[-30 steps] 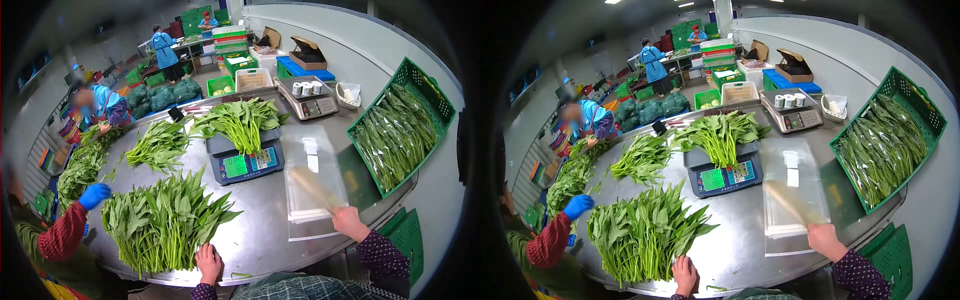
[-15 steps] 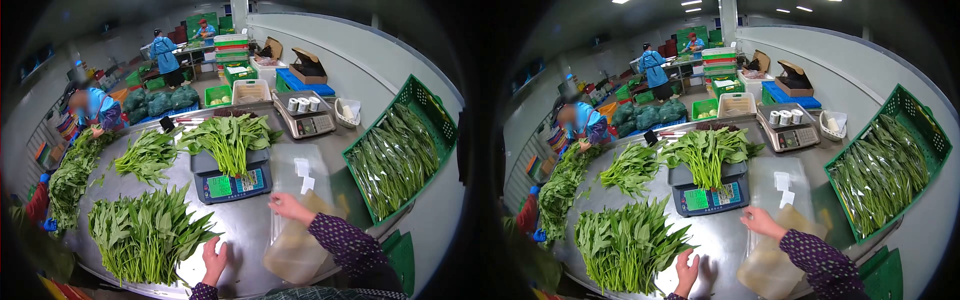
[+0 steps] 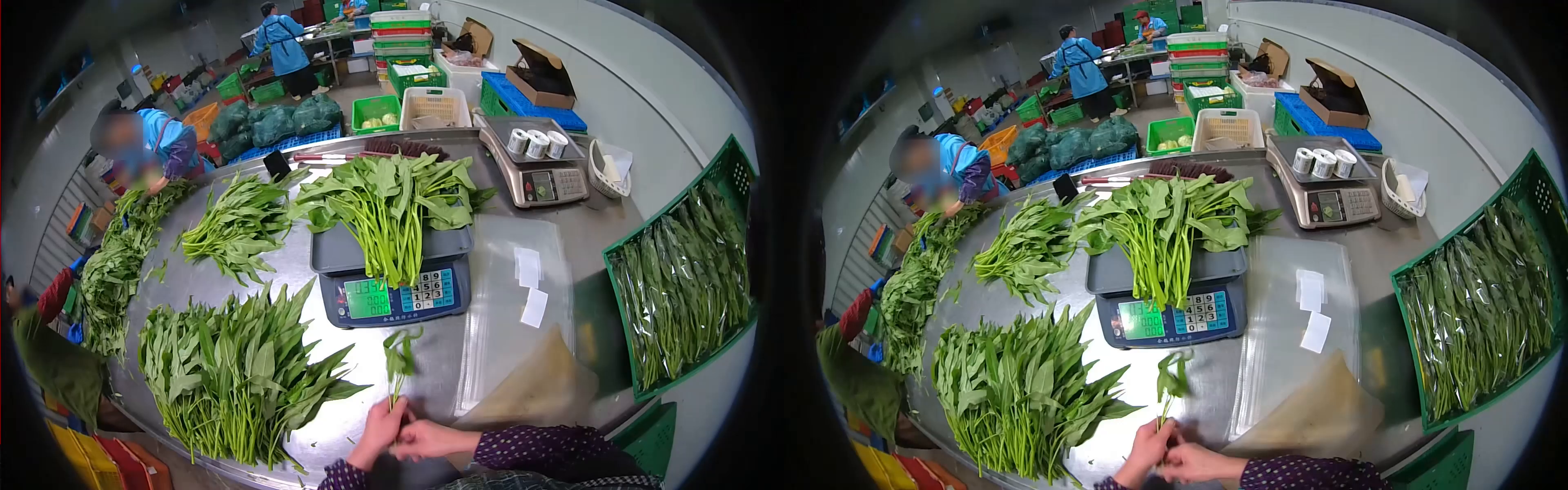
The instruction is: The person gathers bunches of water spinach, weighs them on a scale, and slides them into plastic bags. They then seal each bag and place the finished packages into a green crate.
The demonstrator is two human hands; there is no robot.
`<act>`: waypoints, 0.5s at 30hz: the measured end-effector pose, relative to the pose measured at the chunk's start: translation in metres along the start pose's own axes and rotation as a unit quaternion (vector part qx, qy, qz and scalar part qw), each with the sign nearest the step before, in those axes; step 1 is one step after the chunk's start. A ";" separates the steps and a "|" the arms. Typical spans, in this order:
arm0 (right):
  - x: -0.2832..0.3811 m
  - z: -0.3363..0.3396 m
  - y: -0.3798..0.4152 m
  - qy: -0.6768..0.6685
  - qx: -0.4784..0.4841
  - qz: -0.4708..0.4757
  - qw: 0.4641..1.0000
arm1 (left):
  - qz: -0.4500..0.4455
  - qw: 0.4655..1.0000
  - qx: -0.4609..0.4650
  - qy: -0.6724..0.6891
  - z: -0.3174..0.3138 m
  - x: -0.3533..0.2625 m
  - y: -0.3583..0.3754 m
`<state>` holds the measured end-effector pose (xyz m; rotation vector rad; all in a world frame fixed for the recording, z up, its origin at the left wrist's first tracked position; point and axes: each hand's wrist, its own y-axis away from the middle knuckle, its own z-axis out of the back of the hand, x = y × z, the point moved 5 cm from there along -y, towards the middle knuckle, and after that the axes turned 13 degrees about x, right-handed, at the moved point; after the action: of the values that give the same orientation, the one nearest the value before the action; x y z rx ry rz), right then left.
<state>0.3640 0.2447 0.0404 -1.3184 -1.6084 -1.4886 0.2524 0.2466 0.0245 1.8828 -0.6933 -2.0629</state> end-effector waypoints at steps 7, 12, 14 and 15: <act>0.076 0.201 0.016 0.038 -0.431 0.153 0.888 | -0.004 0.969 -0.237 -0.068 0.049 0.051 0.057; 0.041 0.182 -0.048 -0.123 -0.282 0.129 0.943 | -0.044 0.893 -0.299 -0.334 0.081 0.063 0.088; -0.005 0.096 -0.056 0.033 -0.010 0.115 0.993 | 0.077 0.934 -0.235 -0.257 0.088 0.058 0.102; -0.023 0.042 -0.045 0.119 0.157 0.124 0.973 | 0.066 0.915 -0.278 -0.286 0.093 0.058 0.109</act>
<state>0.3389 0.2837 -0.0067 -1.0738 -1.3984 -1.1390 0.1398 0.1409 0.0340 0.9070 -0.2713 -2.3959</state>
